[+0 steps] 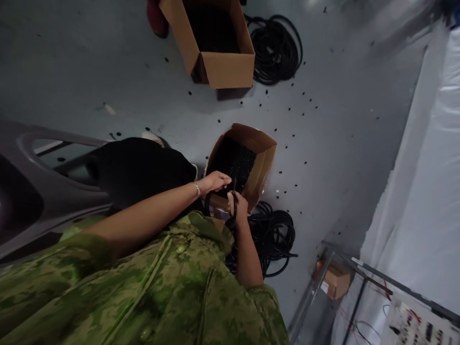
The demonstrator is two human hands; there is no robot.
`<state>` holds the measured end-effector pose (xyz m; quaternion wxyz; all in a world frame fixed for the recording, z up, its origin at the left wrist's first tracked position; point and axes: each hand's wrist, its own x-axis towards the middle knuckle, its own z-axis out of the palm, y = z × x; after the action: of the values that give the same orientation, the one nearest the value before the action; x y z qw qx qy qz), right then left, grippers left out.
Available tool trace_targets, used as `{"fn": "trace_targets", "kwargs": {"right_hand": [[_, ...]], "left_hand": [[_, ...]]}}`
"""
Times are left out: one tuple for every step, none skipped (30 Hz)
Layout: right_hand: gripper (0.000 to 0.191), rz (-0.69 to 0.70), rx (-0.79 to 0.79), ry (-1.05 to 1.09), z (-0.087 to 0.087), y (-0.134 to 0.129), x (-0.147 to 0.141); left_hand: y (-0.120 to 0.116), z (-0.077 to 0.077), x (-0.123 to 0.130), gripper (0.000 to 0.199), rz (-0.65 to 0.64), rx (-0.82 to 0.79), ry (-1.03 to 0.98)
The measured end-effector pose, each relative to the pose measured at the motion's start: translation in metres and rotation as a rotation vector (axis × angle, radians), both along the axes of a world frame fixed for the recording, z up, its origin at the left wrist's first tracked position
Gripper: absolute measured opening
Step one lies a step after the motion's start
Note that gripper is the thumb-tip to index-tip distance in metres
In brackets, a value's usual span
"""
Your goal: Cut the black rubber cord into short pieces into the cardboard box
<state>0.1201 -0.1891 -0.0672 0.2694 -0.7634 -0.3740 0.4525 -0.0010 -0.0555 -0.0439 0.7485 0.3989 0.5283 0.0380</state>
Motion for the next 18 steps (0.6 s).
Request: {"fn": "trace_targets", "kwargs": {"right_hand": [[0.057,0.005,-0.002,-0.014,-0.001,-0.002,0.000],[0.056,0.007,-0.007,-0.029,-0.002,-0.004,-0.001],[0.054,0.005,-0.012,-0.042,-0.004,-0.006,-0.002],[0.053,0.001,-0.017,-0.053,-0.006,-0.008,-0.003],[0.052,-0.005,-0.018,-0.064,-0.008,-0.010,-0.005],[0.051,-0.013,-0.017,-0.074,-0.009,-0.012,-0.007],[0.050,-0.019,-0.013,-0.084,-0.011,-0.013,-0.008],[0.049,-0.022,-0.010,-0.091,-0.012,-0.013,-0.010],[0.048,-0.025,-0.012,-0.094,-0.012,-0.013,-0.012],[0.047,-0.027,-0.017,-0.094,-0.012,-0.013,-0.014],[0.046,-0.031,-0.022,-0.093,-0.012,-0.012,-0.015],[0.046,-0.037,-0.026,-0.091,-0.012,-0.011,-0.016],[0.046,-0.044,-0.026,-0.091,-0.011,-0.010,-0.017],[0.046,-0.051,-0.024,-0.090,-0.010,-0.009,-0.017],[0.047,-0.056,-0.020,-0.084,-0.010,-0.009,-0.017],[0.048,-0.059,-0.016,-0.071,-0.009,-0.008,-0.017],[0.050,-0.060,-0.012,-0.049,-0.009,-0.008,-0.016],[0.051,-0.060,-0.009,-0.019,-0.008,-0.007,-0.014]], "left_hand": [[0.000,-0.001,0.000,0.019,0.004,0.001,0.001],[0.001,-0.001,0.000,0.021,0.006,0.001,0.000],[0.001,-0.002,0.000,0.022,0.008,-0.001,-0.001],[0.001,-0.003,0.000,0.023,0.009,-0.006,0.001],[0.001,-0.003,0.000,0.023,0.011,-0.014,0.006],[0.001,-0.004,0.001,0.023,0.012,-0.023,0.012],[0.000,-0.004,0.001,0.023,0.014,-0.032,0.018],[0.000,-0.004,0.002,0.023,0.017,-0.040,0.024],[-0.001,-0.004,0.002,0.023,0.021,-0.046,0.030],[-0.001,-0.005,0.002,0.023,0.026,-0.052,0.035],[-0.001,-0.005,0.002,0.023,0.030,-0.058,0.040],[-0.001,-0.005,0.002,0.022,0.035,-0.061,0.045],[0.000,-0.005,0.002,0.021,0.041,-0.060,0.050],[0.000,-0.005,0.002,0.021,0.045,-0.054,0.053],[0.000,-0.005,0.002,0.020,0.047,-0.047,0.052],[0.001,-0.005,0.002,0.019,0.048,-0.040,0.049],[0.001,-0.005,0.002,0.019,0.048,-0.035,0.047],[0.001,-0.005,0.002,0.019,0.047,-0.032,0.045]]}}
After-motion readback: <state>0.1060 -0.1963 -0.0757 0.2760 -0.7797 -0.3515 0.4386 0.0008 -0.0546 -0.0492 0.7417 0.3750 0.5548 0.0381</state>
